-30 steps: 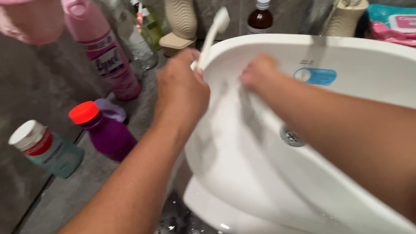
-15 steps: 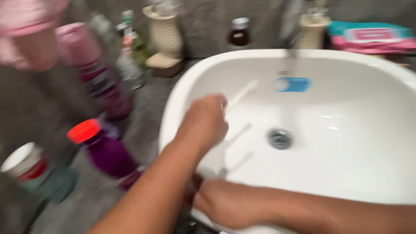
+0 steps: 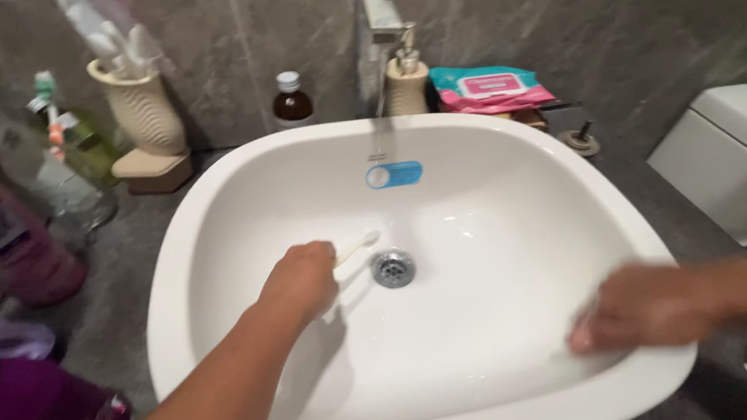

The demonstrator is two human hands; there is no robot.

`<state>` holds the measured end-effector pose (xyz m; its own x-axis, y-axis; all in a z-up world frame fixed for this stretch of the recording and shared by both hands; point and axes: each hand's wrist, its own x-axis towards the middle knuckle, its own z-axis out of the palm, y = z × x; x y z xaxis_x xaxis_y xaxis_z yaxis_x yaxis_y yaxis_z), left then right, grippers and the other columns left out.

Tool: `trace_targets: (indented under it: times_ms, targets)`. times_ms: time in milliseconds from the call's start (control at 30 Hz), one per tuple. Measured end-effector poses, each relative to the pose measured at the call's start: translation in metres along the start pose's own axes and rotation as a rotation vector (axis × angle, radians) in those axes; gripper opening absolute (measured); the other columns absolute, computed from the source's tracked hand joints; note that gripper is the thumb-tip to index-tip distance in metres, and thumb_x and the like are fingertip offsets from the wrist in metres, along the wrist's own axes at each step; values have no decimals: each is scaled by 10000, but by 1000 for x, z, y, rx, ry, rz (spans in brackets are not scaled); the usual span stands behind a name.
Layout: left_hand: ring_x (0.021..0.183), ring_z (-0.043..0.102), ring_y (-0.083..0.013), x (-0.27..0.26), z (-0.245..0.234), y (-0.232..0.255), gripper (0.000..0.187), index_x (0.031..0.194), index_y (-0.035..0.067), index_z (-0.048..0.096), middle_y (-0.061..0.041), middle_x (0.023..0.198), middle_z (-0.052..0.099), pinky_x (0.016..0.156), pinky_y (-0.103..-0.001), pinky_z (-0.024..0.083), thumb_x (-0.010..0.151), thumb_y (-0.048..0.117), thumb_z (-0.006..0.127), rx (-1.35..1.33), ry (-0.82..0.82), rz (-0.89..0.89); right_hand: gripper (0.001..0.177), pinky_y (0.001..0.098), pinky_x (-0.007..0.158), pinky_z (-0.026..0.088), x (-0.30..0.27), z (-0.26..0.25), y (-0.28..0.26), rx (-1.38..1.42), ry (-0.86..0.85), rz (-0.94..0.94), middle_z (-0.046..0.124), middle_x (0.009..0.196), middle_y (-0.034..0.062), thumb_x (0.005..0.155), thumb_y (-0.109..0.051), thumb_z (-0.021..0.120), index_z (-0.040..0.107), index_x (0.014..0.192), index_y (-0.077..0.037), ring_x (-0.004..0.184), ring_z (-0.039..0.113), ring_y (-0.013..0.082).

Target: The person scrubs the interior of a white bathroom sink using a toothbrush and running water. They repeatedly scrub the basin and drain area, rinse the toothbrush, and wipe the surface with their hand before turning off the tap.

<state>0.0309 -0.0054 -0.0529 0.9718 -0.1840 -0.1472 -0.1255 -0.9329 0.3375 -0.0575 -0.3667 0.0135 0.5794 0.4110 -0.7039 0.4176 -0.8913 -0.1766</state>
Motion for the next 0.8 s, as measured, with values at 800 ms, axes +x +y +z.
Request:
trace_targets:
  times_ms: [800]
  targets:
    - [1059, 713, -326, -25, -49, 3, 484, 1309, 138, 667, -177, 1189, 710, 892, -429, 571, 890, -49, 513, -226, 32, -246, 402, 530, 1029, 570, 340, -170, 20, 2763, 233, -561, 620, 1220, 335, 1098, -131, 245, 521, 1188, 147, 1187, 637, 464]
